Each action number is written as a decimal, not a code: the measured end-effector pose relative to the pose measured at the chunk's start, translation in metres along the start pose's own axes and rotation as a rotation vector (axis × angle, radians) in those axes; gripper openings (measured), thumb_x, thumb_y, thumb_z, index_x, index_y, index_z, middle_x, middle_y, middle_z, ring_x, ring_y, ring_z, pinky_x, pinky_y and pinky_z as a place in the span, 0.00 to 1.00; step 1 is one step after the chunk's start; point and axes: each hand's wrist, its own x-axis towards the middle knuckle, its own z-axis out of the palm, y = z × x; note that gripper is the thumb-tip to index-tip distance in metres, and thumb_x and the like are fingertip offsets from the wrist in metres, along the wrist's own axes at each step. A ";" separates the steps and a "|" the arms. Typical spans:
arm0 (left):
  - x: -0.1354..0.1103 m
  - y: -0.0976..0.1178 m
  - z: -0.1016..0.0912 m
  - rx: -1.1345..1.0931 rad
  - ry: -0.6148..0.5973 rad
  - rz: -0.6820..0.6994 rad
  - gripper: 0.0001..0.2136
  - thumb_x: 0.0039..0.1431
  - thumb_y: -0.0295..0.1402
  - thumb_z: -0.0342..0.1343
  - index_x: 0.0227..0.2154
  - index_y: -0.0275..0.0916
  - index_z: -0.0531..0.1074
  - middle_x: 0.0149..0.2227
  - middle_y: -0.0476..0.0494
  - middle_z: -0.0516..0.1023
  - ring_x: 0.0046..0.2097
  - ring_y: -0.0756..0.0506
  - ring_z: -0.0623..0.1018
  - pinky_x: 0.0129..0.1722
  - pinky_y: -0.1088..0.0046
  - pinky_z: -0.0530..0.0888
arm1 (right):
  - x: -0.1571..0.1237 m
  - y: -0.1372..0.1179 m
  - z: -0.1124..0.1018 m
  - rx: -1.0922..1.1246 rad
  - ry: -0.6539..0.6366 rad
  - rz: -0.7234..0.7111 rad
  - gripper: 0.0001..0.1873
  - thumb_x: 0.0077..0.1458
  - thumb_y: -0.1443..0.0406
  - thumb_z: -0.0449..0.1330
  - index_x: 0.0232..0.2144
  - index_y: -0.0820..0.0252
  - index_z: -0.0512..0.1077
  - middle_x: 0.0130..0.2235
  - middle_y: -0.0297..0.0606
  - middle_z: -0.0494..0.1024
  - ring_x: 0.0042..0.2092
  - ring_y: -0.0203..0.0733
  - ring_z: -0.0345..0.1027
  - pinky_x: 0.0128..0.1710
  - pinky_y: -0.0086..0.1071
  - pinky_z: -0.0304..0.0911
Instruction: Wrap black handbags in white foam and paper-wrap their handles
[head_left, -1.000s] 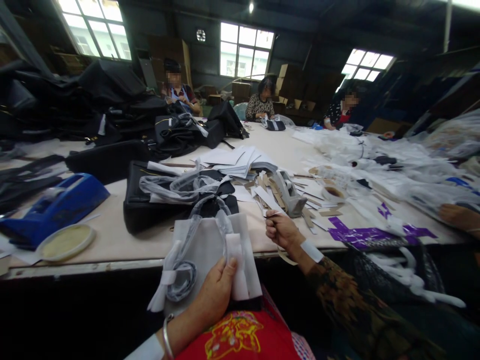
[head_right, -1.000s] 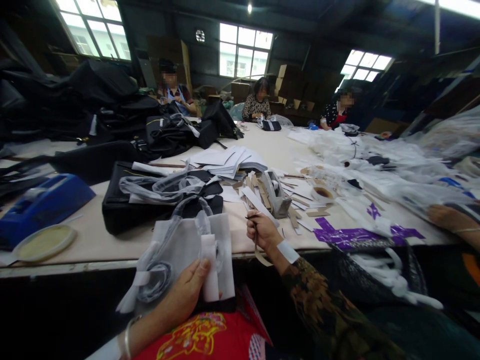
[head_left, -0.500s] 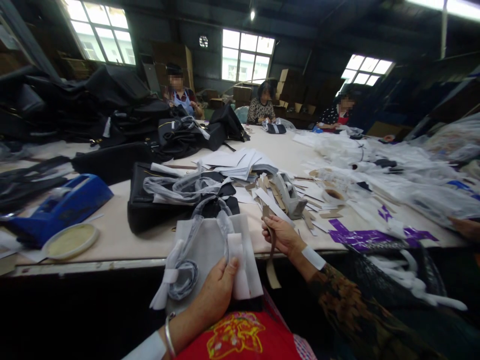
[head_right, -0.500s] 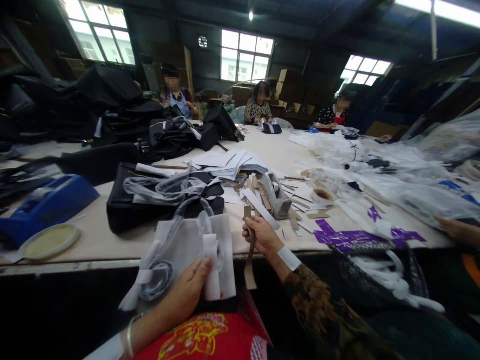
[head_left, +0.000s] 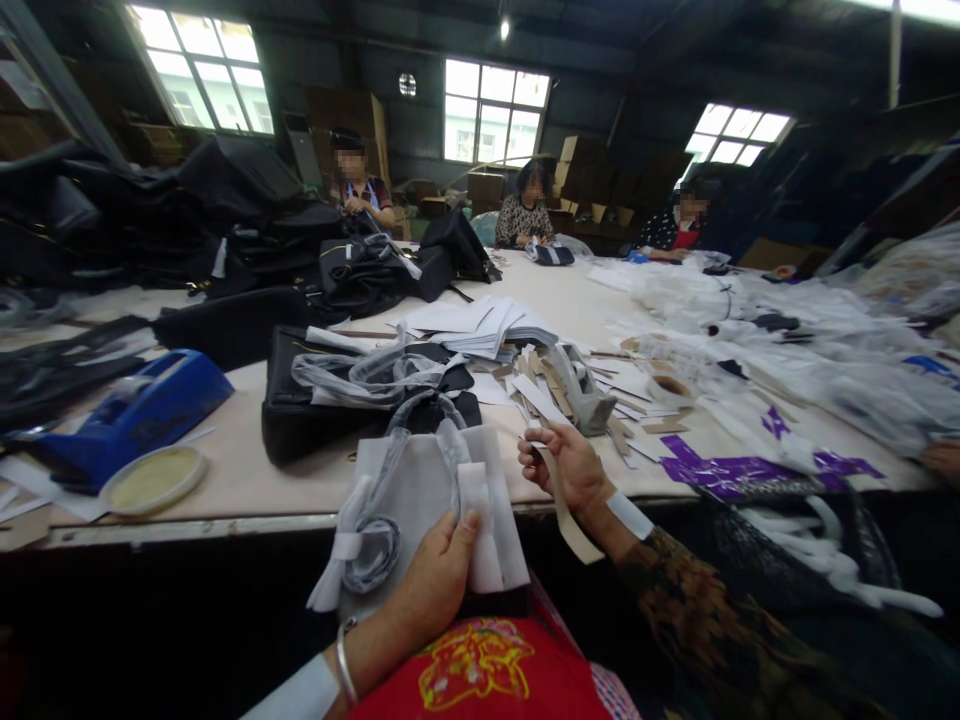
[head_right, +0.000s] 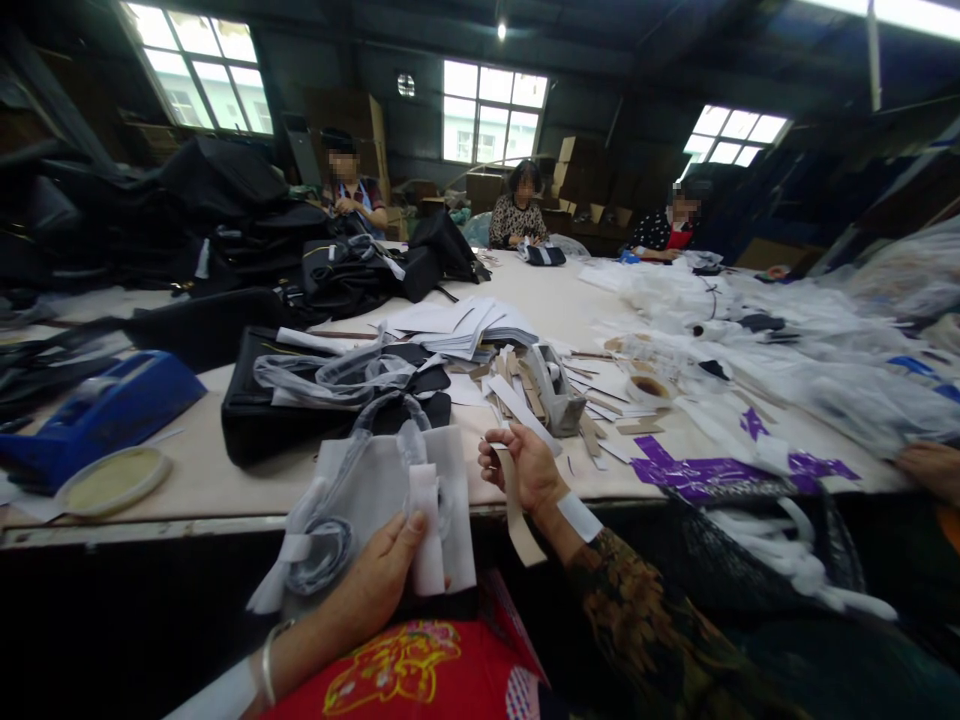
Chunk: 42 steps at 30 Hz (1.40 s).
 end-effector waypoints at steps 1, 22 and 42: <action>0.000 0.000 0.000 -0.004 0.002 0.003 0.26 0.64 0.54 0.48 0.49 0.37 0.72 0.40 0.38 0.82 0.52 0.35 0.76 0.50 0.60 0.72 | -0.002 -0.001 0.001 -0.031 -0.007 -0.005 0.12 0.48 0.60 0.63 0.33 0.61 0.68 0.29 0.36 0.73 0.27 0.35 0.67 0.24 0.28 0.64; -0.007 0.006 0.009 0.199 0.120 0.114 0.18 0.69 0.44 0.44 0.46 0.35 0.70 0.43 0.38 0.78 0.43 0.42 0.76 0.42 0.65 0.73 | -0.059 0.004 0.060 -0.783 -0.291 -0.195 0.09 0.56 0.61 0.61 0.30 0.61 0.74 0.27 0.31 0.71 0.23 0.30 0.65 0.22 0.25 0.62; -0.010 -0.008 0.005 0.435 -0.004 0.168 0.16 0.68 0.42 0.45 0.44 0.37 0.72 0.42 0.37 0.79 0.43 0.40 0.77 0.45 0.65 0.72 | -0.061 0.013 0.061 -0.754 -0.307 -0.027 0.17 0.53 0.52 0.65 0.30 0.62 0.76 0.30 0.33 0.70 0.26 0.33 0.68 0.23 0.27 0.67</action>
